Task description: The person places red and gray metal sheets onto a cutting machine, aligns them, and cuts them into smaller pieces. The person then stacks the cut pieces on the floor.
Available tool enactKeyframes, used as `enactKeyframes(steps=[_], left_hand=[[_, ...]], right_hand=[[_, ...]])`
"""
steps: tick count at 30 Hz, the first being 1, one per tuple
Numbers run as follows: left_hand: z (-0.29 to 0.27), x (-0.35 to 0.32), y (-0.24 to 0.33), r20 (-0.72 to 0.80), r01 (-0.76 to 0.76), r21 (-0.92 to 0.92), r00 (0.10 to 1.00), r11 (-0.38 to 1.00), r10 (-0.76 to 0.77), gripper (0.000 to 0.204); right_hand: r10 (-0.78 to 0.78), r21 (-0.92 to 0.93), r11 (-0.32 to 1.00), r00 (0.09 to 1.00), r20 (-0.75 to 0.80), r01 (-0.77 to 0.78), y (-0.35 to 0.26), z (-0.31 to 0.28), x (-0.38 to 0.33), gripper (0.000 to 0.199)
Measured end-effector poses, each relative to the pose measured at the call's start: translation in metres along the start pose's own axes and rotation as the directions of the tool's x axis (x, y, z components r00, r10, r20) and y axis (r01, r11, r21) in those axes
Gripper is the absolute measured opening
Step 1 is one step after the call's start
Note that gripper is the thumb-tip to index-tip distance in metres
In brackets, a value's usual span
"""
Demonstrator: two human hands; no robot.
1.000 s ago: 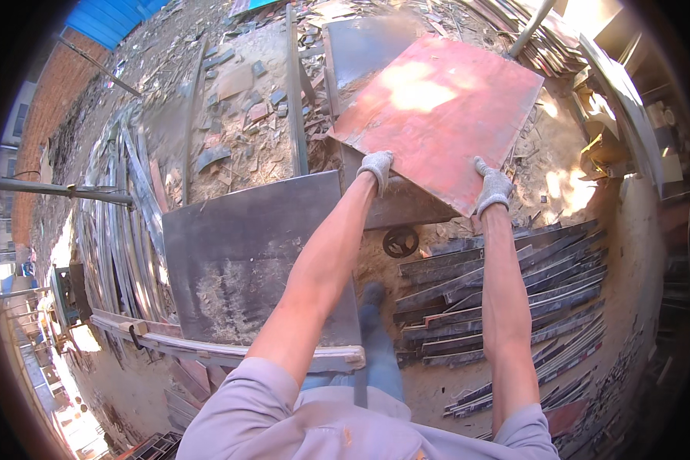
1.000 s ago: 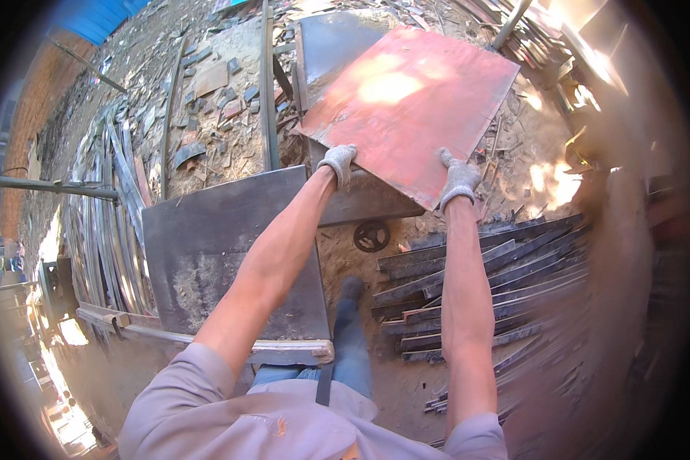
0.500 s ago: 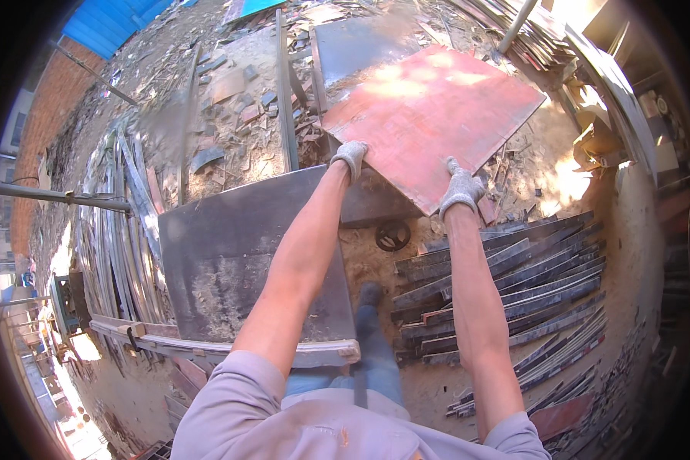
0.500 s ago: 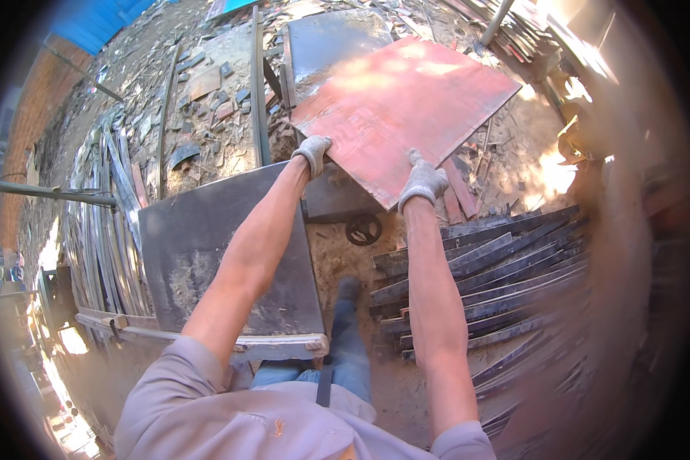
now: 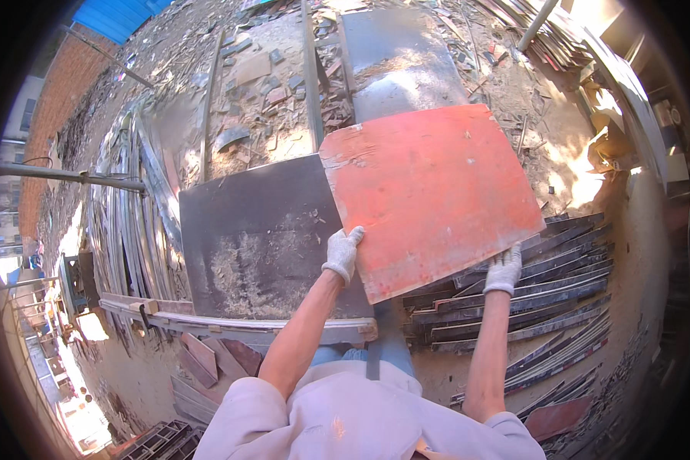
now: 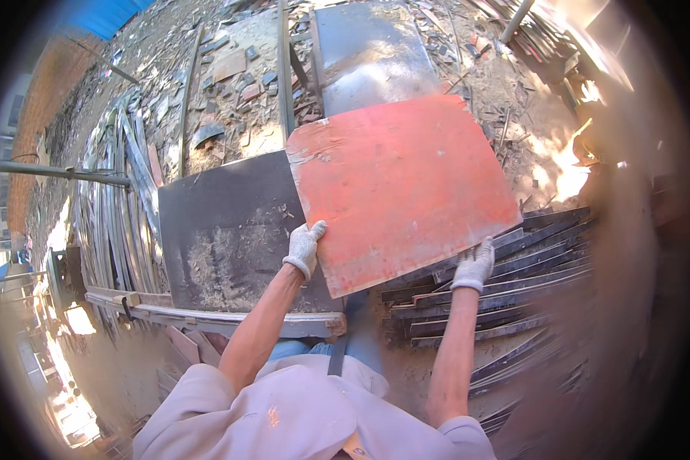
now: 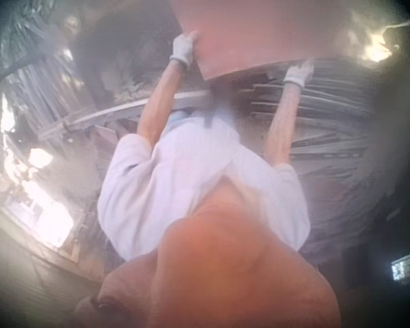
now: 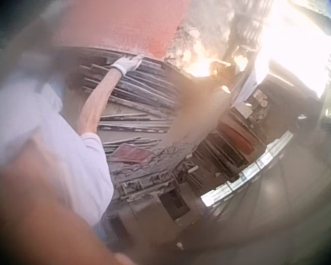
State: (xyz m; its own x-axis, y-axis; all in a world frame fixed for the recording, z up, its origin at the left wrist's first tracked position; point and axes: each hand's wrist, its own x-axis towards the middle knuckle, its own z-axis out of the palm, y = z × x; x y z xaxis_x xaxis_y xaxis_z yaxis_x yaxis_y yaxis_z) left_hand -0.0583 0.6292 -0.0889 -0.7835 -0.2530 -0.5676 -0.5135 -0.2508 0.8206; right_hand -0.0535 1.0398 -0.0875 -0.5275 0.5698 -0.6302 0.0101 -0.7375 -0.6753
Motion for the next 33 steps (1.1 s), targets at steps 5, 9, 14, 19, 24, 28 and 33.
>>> enactKeyframes(steps=[5,9,14,19,24,28,33], left_hand=[[-0.163,-0.02,0.008,-0.138,0.02,0.175,0.99,0.984,0.004,0.024],[-0.323,0.002,-0.004,-0.354,0.106,0.449,0.933,0.887,0.068,0.029],[-0.467,0.043,0.054,-0.479,0.405,0.812,0.874,0.42,0.082,0.055],[-0.609,0.074,0.067,-0.523,0.454,0.814,0.844,0.362,0.116,0.061],[-0.767,0.08,0.053,-0.528,0.494,0.829,0.845,0.263,0.079,0.057],[-0.844,0.078,0.045,-0.549,0.48,0.788,0.831,0.386,0.087,0.048],[-0.903,0.097,0.037,-0.542,0.481,0.81,0.833,0.336,0.114,0.052]], right_hand=[[-0.294,-0.321,0.906,0.956,-0.01,0.275,0.012,-0.051,0.002,0.043],[-0.116,-0.679,0.685,0.959,0.258,0.266,0.105,-0.024,-0.073,0.03],[0.096,-0.881,0.176,0.883,0.459,0.439,0.213,0.036,-0.157,0.032],[0.164,-0.844,-0.105,0.847,0.506,0.525,0.322,0.069,-0.257,0.029],[0.287,-0.869,-0.218,0.88,0.379,0.445,0.42,0.088,-0.381,0.025],[0.293,-0.796,-0.359,0.869,0.4,0.487,0.488,0.062,-0.407,0.029],[0.358,-0.77,-0.376,0.847,0.393,0.516,0.524,0.072,-0.452,0.029]])
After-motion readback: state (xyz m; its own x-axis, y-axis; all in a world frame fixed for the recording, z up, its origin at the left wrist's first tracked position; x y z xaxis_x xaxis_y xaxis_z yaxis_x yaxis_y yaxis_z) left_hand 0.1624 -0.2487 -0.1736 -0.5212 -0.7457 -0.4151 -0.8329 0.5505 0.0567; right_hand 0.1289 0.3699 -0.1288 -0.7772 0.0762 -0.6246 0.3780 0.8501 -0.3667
